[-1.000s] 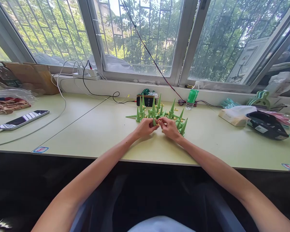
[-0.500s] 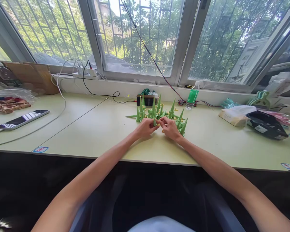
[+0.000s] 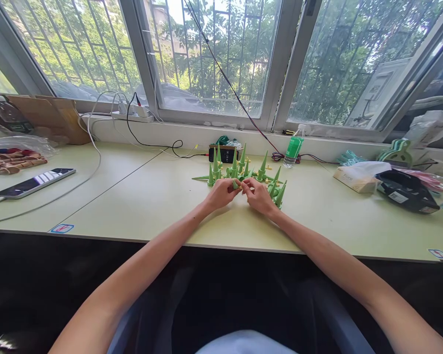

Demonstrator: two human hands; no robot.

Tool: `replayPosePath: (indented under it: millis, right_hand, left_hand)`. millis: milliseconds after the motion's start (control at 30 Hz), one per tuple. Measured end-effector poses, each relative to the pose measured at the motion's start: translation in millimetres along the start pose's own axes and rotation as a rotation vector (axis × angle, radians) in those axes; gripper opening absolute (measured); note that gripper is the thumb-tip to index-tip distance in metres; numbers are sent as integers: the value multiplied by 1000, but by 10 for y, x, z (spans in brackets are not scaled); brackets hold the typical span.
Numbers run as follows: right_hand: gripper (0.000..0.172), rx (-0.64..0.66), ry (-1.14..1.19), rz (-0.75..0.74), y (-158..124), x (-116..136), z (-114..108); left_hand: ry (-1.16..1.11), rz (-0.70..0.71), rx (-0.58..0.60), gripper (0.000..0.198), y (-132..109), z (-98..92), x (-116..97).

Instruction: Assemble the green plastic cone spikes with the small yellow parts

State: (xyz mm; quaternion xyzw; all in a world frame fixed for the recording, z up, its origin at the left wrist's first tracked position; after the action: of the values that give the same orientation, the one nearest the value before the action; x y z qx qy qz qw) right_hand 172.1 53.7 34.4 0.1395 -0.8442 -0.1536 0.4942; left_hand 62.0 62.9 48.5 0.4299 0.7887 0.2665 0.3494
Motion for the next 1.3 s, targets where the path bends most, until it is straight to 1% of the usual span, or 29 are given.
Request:
replayPosePath:
  millis: [200,300,467,700,1033,1300]
  right_hand:
    - [31,38,11,30,-1,-23,24]
    - [33,50,27,43,0,-54,34]
    - [35,63,35,47,-3,-70,45]
    - [33,43,-29,45,-9,-58,23]
    - [37,-15,-144,40,21,-81,-6]
    - [44,-16,-115,61,27,-88,-10]
  left_hand:
    - [-67,-79,-34,27,-6,-29,90]
    - [-98,-100,-41,30,-10,-28,101]
    - [-105,-111,-33,28,-15,-14,85]
    - [-59,-63,-13,26,-16,-10,33]
    - [-56,-19,2,19,-14,10,6]
    - [-77,-7,36,17,-13,49,-2]
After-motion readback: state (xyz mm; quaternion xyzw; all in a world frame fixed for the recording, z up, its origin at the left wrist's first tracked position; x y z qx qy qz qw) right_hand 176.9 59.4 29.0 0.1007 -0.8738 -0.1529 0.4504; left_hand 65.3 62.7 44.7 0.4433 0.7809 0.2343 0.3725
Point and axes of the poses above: each hand's wrist, its own y-axis towards the middle knuckle, its own z-axis out of the palm, x = y × z, the point moved 10 cm from there along y, towards the middle knuckle, and after that the axes turned 10 degrees about z, right-handed, at the moved point
